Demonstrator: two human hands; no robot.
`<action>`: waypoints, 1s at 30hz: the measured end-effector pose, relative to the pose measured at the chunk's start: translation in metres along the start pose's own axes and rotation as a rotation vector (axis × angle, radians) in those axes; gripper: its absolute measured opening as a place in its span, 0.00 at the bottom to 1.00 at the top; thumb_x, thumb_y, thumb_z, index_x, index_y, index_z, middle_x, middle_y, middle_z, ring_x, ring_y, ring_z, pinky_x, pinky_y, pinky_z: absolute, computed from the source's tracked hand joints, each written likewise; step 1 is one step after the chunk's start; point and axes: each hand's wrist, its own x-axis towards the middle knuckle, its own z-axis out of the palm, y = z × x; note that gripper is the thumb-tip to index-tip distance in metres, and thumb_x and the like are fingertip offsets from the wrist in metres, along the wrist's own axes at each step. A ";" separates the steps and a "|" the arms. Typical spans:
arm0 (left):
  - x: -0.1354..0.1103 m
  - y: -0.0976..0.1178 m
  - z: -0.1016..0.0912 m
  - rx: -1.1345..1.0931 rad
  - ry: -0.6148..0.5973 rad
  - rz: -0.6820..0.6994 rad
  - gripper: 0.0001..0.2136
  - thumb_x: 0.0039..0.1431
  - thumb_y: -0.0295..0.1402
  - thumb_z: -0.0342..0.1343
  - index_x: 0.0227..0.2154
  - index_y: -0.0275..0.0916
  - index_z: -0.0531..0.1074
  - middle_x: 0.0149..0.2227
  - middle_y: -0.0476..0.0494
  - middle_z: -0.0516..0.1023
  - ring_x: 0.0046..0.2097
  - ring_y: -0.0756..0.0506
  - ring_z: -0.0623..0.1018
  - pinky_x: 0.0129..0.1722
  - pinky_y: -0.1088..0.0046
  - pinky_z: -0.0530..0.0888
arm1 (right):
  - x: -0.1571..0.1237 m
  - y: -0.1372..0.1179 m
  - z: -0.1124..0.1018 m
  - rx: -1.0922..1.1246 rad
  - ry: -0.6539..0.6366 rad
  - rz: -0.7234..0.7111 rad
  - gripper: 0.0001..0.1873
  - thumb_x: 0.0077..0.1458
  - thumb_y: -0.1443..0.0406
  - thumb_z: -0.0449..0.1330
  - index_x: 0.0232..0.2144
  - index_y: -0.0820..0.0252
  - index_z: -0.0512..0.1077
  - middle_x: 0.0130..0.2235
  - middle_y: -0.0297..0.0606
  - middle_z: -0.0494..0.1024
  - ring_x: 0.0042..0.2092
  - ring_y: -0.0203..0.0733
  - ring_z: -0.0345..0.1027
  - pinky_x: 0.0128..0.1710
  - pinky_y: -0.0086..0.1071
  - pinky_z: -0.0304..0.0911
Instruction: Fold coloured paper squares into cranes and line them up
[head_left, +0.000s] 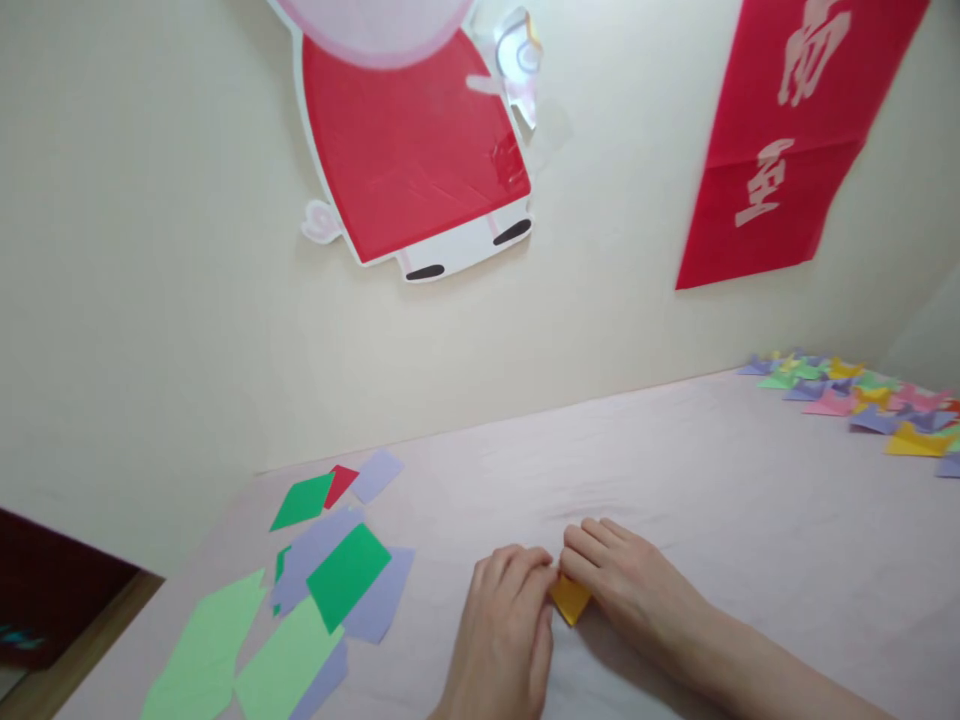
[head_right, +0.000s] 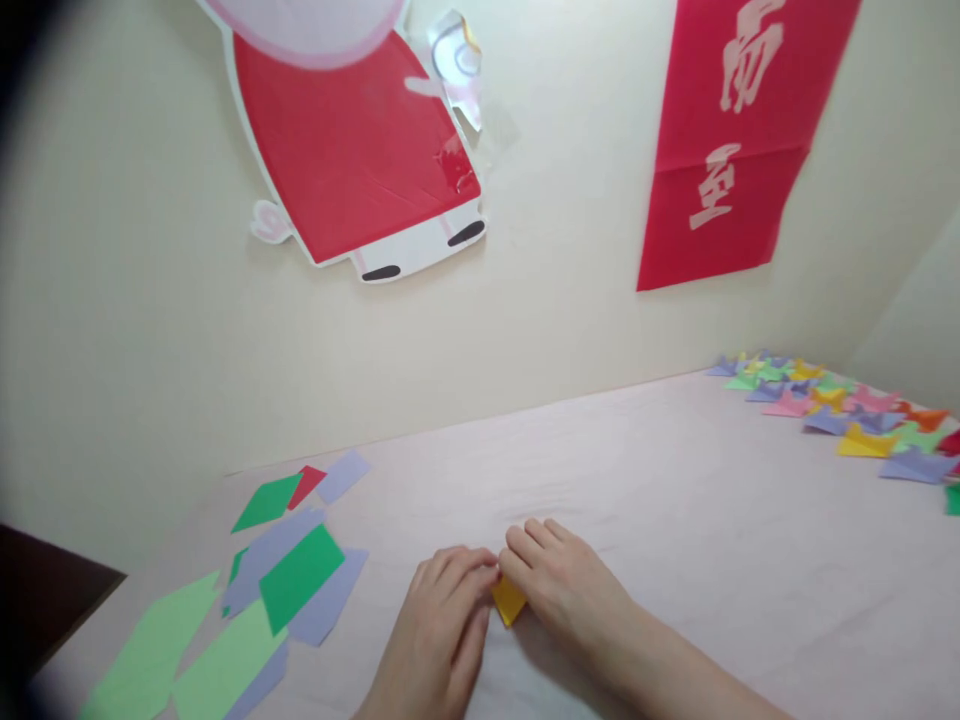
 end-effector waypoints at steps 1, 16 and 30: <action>-0.004 -0.003 0.000 0.061 -0.009 0.065 0.16 0.57 0.19 0.46 0.45 0.39 0.71 0.47 0.40 0.77 0.47 0.42 0.75 0.45 0.62 0.74 | -0.002 0.002 -0.003 0.061 -0.037 -0.004 0.08 0.54 0.75 0.60 0.29 0.59 0.69 0.32 0.35 0.74 0.33 0.41 0.62 0.33 0.34 0.56; -0.033 -0.016 0.024 0.383 0.133 0.311 0.09 0.64 0.25 0.52 0.43 0.40 0.75 0.47 0.41 0.79 0.44 0.45 0.76 0.43 0.70 0.73 | -0.006 0.023 -0.025 0.627 -0.271 0.119 0.07 0.61 0.67 0.59 0.31 0.56 0.75 0.38 0.37 0.74 0.41 0.41 0.65 0.41 0.34 0.62; -0.027 -0.005 0.022 0.360 0.110 0.263 0.11 0.62 0.21 0.46 0.39 0.37 0.73 0.42 0.41 0.79 0.40 0.45 0.77 0.38 0.70 0.72 | 0.006 0.008 -0.018 0.633 -0.285 0.405 0.08 0.54 0.74 0.60 0.26 0.58 0.69 0.33 0.34 0.73 0.39 0.42 0.64 0.42 0.38 0.58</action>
